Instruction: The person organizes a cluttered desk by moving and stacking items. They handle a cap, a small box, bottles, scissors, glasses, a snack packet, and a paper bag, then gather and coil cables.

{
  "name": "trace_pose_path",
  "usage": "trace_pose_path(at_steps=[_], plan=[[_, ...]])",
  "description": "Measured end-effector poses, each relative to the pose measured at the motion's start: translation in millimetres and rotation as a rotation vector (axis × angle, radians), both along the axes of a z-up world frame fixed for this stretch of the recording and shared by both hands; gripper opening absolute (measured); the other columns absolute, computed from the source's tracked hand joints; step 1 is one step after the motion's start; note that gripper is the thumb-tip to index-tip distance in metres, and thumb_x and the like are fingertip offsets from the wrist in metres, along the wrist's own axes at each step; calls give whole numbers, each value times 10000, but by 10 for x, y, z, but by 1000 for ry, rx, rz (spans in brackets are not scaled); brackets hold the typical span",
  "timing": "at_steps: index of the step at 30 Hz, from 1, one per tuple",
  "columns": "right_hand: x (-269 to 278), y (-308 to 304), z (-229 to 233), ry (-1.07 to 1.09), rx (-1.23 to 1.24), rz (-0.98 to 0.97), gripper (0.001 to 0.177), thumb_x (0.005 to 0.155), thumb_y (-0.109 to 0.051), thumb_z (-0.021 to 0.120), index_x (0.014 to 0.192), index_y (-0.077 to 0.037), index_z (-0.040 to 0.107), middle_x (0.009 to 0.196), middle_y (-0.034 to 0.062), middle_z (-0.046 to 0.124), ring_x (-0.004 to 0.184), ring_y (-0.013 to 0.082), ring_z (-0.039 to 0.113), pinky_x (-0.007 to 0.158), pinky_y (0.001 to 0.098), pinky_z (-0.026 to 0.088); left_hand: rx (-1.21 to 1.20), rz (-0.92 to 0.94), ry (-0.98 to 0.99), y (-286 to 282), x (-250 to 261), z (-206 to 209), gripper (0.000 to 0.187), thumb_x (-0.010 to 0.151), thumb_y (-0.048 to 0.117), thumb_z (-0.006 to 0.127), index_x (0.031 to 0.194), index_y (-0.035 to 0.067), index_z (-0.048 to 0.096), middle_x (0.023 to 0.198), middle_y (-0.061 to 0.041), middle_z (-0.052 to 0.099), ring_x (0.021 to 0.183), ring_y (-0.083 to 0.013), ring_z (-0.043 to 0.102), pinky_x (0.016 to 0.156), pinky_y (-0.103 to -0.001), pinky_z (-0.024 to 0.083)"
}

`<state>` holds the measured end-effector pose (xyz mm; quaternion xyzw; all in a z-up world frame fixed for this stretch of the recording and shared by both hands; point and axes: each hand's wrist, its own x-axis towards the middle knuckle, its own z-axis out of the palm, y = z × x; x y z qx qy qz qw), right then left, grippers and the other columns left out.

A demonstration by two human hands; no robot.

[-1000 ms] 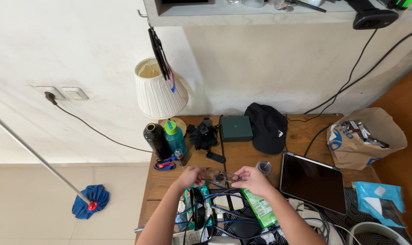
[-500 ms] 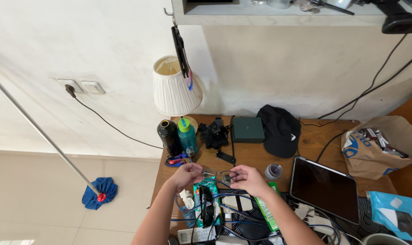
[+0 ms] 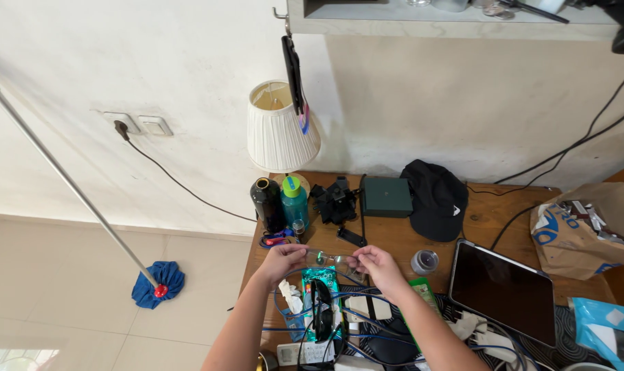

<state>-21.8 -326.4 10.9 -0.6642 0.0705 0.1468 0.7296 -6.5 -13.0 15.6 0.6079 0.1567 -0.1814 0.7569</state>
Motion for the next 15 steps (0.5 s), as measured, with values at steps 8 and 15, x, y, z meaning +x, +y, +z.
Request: trace_pose_path(at_steps=[8,15], plan=[[11,77,98,-101,47,-70,226,1108,-9,722,1321,52,766,1327,280,875,1137,308,865,1042,437,690,92,-9,-35,79,3,-219,292,1025,162,904,1314,132,922,1089,-29,922,1049,-96,829,932,-258,666],[94,3,-100,22,33,-106,265,1135,-27,699,1374,33,796,1340,212,876,1139,239,852,1039,352,674,99,34,-104,-40,101,-259,240,1017,134,902,1252,112,941,906,-12,860,786,-63,734,689,-214,642]])
